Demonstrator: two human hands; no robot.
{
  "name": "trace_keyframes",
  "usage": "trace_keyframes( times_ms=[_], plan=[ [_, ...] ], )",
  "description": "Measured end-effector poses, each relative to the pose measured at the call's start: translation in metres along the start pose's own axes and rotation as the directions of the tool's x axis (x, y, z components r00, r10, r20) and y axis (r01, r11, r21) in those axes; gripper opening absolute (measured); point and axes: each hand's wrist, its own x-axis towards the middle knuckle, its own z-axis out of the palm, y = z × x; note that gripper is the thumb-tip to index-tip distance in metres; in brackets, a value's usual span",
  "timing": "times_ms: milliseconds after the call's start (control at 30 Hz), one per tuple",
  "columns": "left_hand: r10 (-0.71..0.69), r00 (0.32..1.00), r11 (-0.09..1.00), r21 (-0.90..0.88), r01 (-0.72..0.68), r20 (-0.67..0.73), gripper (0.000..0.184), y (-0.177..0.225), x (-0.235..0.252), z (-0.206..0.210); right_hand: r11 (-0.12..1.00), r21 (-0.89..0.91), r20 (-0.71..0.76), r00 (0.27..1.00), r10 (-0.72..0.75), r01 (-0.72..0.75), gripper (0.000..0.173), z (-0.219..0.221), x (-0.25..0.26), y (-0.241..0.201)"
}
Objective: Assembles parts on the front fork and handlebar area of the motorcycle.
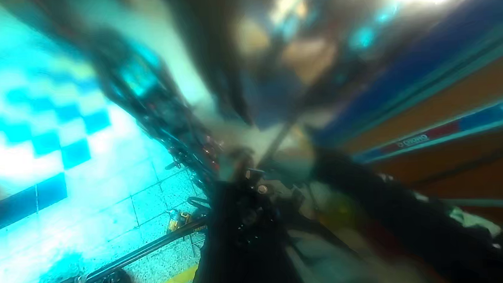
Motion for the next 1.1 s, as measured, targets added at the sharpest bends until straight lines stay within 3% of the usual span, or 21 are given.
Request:
trace_keyframes(
  times_ms=[67,133,233,300,567,767,1000,1100],
  plan=[
    [-0.016,1.000,1.000,0.002,0.016,-0.017,0.012,0.000,0.000,0.000,0.936,0.318,0.065,0.988,0.138,-0.152,0.046,0.005,0.009,-0.002],
    [-0.006,1.000,1.000,-0.015,0.006,0.001,0.012,-0.001,0.000,-0.002,0.743,0.623,0.076,0.964,0.254,-0.245,0.042,0.019,0.011,-0.007],
    [-0.002,0.999,0.999,-0.054,0.004,0.047,0.011,-0.004,0.003,-0.006,0.469,0.834,0.118,0.925,0.360,-0.289,0.037,0.034,0.009,-0.014],
    [0.004,0.997,0.997,-0.072,0.002,0.083,0.010,-0.007,0.003,-0.009,0.405,0.870,0.117,0.915,0.386,-0.283,0.037,0.042,0.009,-0.020],
    [0.084,0.983,0.981,-0.188,-0.052,0.166,0.010,-0.014,0.008,-0.013,0.369,0.905,0.011,0.878,0.479,-0.213,0.037,0.064,0.008,-0.042],
    [0.123,0.977,0.968,-0.238,-0.079,0.176,0.011,-0.018,0.006,-0.012,0.298,0.918,0.033,0.800,0.599,-0.261,0.037,0.050,0.000,-0.081],
    [0.117,0.976,0.962,-0.265,-0.065,0.185,0.014,-0.017,0.006,-0.014,0.206,0.955,0.026,0.750,0.661,-0.215,0.039,0.061,0.004,-0.096],
    [0.126,0.974,0.962,-0.263,-0.073,0.191,0.016,-0.012,0.007,-0.010,0.119,0.979,0.048,0.751,0.658,-0.167,0.040,0.064,0.006,-0.098]
  ],
)
